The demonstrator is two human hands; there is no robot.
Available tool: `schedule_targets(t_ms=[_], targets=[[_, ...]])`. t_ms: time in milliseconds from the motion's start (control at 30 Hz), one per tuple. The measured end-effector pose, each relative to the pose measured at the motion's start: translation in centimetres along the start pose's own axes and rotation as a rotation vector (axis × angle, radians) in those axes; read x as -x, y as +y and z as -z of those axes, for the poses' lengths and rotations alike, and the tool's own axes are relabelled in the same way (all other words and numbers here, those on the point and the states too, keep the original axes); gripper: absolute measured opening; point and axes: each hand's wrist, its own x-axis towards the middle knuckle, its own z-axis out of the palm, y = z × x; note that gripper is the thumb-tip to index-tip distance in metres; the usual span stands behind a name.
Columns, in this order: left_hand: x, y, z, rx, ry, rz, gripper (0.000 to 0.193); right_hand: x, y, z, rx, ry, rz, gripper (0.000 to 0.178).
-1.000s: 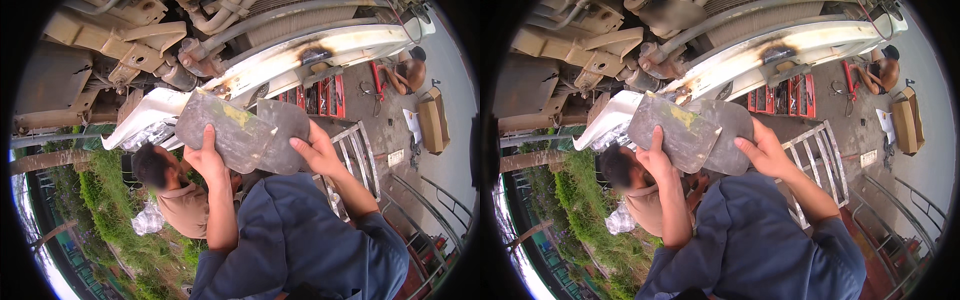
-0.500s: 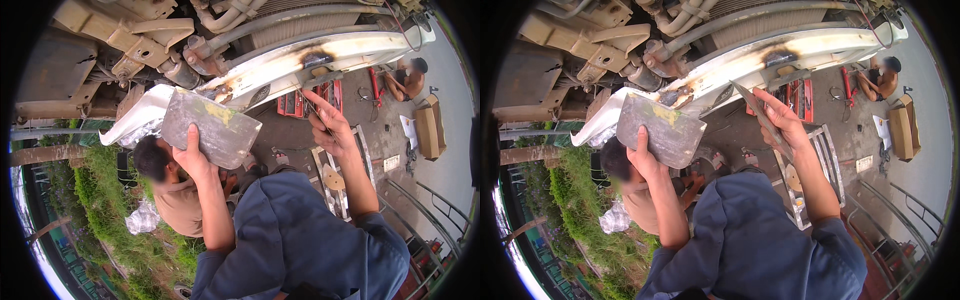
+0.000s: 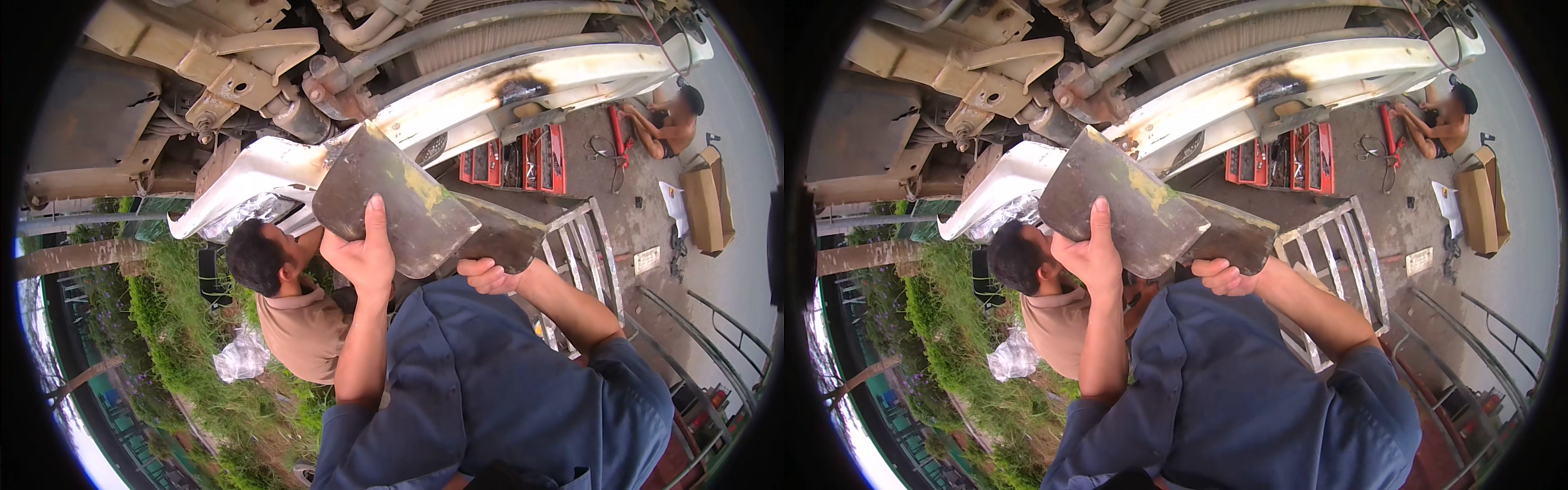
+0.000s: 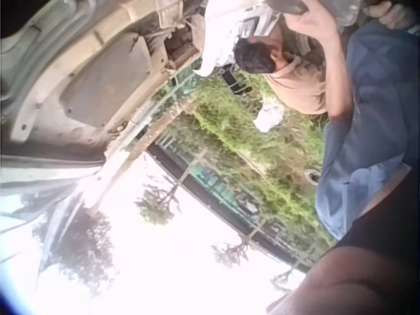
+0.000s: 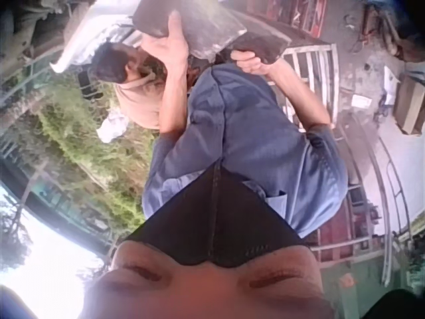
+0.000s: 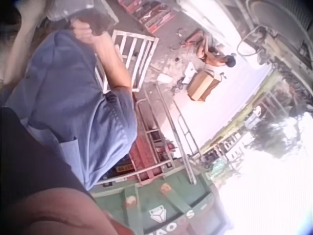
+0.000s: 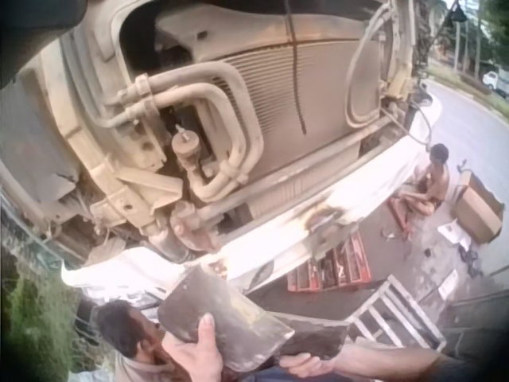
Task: The person works on the front of a vehicle with a helper, handling large metal panels and using a hammer to tap a bumper section into place.
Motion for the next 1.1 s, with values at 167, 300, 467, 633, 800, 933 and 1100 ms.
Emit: schedule_targets(t_ms=[167,300,467,633,800,933,1100], targets=[[1.4,0.6,-0.6,-0.055,-0.119,-0.057,0.013,-2.0,1.0,2.3,-0.126,-0.048,-0.049,0.05],[2.6,1.4,-0.6,-0.002,-0.203,0.011,0.014,-4.8,0.6,2.4,0.16,0.314,0.237,0.052],[1.0,1.2,0.5,0.203,0.129,0.069,0.016,-1.8,-3.2,3.9,1.189,1.199,0.895,0.069],[1.7,-3.6,2.5,-0.056,0.202,0.009,0.015,-2.3,-1.0,-4.2,1.957,1.233,0.925,0.034],[5.8,-7.6,2.7,-0.122,0.14,-0.016,0.023,-11.0,5.0,-5.6,2.518,0.75,1.24,0.034],[6.6,-6.4,3.7,0.042,0.224,0.153,0.026,-9.9,2.2,1.6,2.599,1.086,0.704,0.036],[6.3,-6.3,3.9,0.001,0.269,0.153,0.023,0.9,-3.3,16.7,2.285,1.736,-0.033,0.018]])
